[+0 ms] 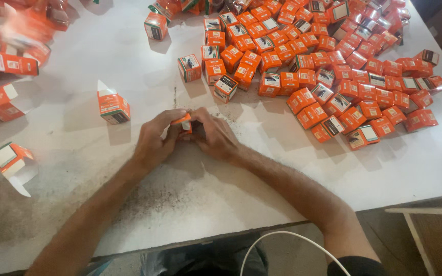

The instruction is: The person folds the top flaps of small orange product boxes closed by hand and places each finished box onto a large pile on the white table. They repeatedly pick up an open box, press its flaps shut, and set it with the stack of closed boxes.

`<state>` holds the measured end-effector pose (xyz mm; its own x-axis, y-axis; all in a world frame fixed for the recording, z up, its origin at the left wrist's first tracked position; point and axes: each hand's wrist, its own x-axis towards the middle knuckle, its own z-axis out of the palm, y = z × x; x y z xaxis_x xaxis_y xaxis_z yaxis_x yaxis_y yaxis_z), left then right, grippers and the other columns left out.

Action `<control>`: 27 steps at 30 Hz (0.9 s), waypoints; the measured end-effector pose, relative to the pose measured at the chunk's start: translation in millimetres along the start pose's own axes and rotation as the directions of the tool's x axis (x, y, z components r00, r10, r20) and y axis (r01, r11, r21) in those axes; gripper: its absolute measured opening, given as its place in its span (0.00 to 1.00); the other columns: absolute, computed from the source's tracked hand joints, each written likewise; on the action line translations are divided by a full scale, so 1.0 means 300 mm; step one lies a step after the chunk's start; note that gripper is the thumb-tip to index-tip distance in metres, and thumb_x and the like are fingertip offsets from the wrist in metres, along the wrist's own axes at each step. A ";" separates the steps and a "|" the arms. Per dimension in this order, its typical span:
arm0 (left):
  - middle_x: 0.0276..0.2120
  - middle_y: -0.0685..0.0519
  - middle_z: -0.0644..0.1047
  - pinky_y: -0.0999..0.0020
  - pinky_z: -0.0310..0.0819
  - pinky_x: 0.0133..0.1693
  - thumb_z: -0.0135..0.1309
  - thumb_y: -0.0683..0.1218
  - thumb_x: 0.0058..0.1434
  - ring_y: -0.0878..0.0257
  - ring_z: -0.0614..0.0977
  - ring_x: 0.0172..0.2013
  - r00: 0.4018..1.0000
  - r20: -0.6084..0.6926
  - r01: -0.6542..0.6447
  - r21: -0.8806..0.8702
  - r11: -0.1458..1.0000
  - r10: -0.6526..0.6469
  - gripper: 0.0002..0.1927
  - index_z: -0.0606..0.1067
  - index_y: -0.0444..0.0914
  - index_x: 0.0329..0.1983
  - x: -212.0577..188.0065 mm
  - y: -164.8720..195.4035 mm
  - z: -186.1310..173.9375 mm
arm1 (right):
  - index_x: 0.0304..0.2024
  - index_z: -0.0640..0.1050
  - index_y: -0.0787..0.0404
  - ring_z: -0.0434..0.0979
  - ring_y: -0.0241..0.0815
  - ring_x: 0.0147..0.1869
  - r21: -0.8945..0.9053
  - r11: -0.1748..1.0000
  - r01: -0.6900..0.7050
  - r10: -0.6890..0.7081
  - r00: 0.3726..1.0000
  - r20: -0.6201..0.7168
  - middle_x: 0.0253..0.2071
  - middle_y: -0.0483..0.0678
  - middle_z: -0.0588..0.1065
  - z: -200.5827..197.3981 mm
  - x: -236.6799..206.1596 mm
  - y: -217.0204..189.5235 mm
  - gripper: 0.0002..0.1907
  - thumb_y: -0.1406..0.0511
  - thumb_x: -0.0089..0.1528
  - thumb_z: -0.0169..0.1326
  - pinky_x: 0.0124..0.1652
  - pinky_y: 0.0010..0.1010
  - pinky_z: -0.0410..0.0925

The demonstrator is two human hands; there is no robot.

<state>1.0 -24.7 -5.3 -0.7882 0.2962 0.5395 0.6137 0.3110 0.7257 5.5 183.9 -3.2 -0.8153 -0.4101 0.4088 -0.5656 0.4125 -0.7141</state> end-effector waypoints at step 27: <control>0.67 0.34 0.69 0.52 0.67 0.65 0.58 0.35 0.59 0.38 0.63 0.72 0.968 0.130 -0.237 0.182 0.954 0.216 0.09 0.74 0.35 0.43 -0.034 -0.025 -0.012 | 0.65 0.62 0.60 0.78 0.61 0.56 -0.107 0.994 0.037 -0.032 0.998 0.048 0.51 0.56 0.77 0.001 0.026 0.025 0.38 0.71 0.56 0.64 0.51 0.45 0.71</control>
<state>4.2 -33.4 -14.8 -0.6242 0.4711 0.6233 0.7811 0.3906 0.4871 -5.1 183.7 -5.7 -0.7898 -0.4617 0.4039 -0.6055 0.4814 -0.6338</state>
